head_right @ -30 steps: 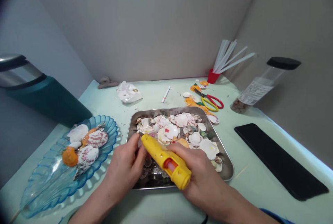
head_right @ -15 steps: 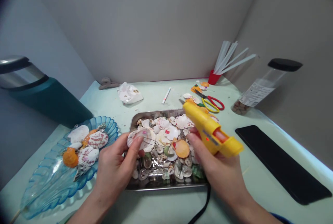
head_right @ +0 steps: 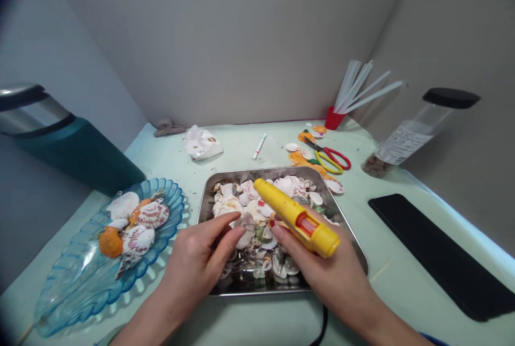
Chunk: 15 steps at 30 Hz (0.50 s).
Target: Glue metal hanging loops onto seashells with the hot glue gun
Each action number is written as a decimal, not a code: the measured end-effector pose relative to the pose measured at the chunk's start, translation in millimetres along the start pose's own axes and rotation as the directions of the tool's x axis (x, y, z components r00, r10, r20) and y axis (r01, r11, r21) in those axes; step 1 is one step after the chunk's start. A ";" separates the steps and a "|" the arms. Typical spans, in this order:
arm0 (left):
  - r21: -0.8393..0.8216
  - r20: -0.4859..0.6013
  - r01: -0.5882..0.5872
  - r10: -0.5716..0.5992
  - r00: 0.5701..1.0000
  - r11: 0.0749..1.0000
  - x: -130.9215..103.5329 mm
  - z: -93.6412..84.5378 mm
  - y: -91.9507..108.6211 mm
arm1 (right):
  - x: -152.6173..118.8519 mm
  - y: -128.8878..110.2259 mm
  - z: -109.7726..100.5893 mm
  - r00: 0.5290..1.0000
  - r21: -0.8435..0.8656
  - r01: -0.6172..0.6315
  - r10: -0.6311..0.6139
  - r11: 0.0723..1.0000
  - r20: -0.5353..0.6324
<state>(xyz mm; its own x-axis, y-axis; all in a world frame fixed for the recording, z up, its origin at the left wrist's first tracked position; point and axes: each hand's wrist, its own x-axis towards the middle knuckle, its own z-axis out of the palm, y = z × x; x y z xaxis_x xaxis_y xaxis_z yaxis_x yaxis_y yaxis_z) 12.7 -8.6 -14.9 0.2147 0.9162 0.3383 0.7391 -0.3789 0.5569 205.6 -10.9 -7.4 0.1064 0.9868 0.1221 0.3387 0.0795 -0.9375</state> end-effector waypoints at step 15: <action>-0.156 -0.091 -0.145 0.132 0.987 0.977 2.8 -0.7 -2.3 | -2.2 -2.2 1.8 0.999 0.056 -0.008 0.010 0.998 -0.048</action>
<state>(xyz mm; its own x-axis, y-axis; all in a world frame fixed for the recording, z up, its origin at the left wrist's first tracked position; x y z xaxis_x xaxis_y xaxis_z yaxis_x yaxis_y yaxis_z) 11.1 -5.2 -14.7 0.2515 0.8426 0.4762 0.5918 -0.5232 0.6133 202.9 -12.9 -6.2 0.1547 0.9796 0.1280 0.2851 0.0797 -0.9552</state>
